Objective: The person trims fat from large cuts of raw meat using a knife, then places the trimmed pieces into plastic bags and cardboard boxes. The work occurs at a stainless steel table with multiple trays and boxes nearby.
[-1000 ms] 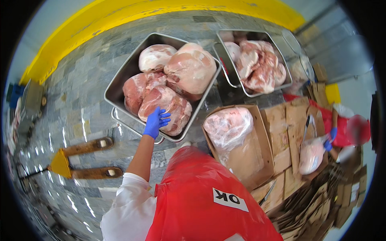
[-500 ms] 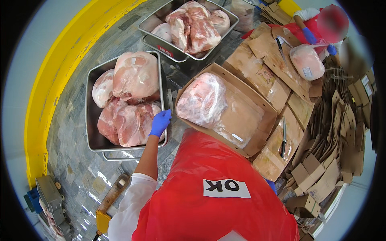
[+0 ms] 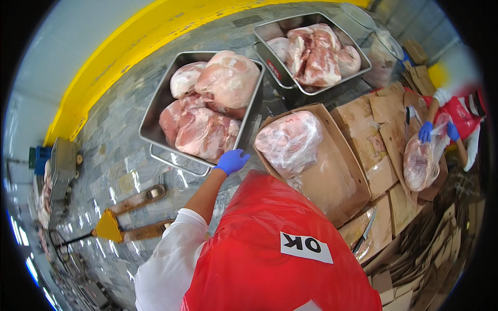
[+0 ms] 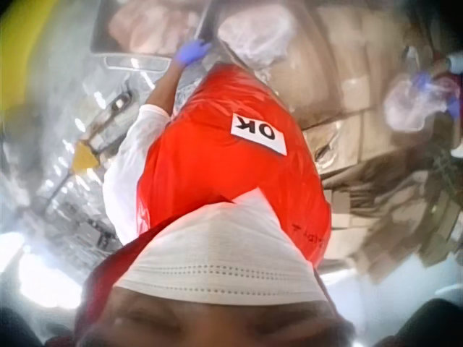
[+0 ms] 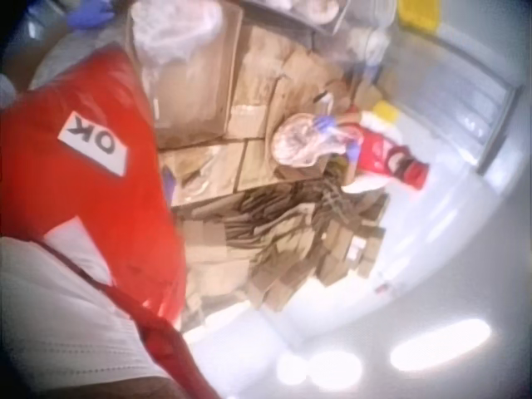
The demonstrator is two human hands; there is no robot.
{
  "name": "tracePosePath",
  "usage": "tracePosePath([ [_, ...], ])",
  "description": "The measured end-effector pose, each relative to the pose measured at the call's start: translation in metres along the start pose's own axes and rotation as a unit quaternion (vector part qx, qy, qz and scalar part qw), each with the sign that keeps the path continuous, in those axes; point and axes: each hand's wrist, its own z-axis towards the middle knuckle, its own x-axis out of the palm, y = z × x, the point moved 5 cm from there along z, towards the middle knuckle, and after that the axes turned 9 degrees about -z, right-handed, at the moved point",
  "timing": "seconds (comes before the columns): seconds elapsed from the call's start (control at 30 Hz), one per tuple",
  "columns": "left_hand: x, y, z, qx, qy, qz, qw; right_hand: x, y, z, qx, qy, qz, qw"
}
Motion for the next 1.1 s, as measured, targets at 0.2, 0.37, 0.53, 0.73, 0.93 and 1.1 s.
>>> tracePosePath([
  [0.2, 0.011, -0.011, -0.051, -0.018, -0.055, 0.014, 0.998, -0.037, 0.089, 0.086, -0.217, 0.006, -0.15, 0.965],
  [0.37, 0.014, -0.029, -0.089, -0.039, -0.021, 0.015, 0.999, -0.036, 0.174, 0.092, -0.29, 0.001, -0.23, 0.929],
  [0.53, 0.039, -0.022, -0.043, -0.012, 0.018, 0.058, 0.998, -0.03, 0.179, 0.088, -0.203, 0.007, -0.109, 0.973],
  [0.73, 0.128, -0.042, 0.051, -0.01, 0.193, -0.01, 0.981, -0.004, 0.113, 0.054, -0.13, 0.043, -0.125, 0.983],
  [0.93, 0.201, -0.058, 0.069, -0.354, 0.255, -0.357, 0.826, 0.007, 0.077, 0.016, -0.038, 0.05, -0.107, 0.992],
  [1.1, 0.212, -0.065, 0.072, -0.354, 0.228, -0.468, 0.777, 0.029, 0.112, 0.018, -0.051, 0.079, -0.122, 0.988],
])
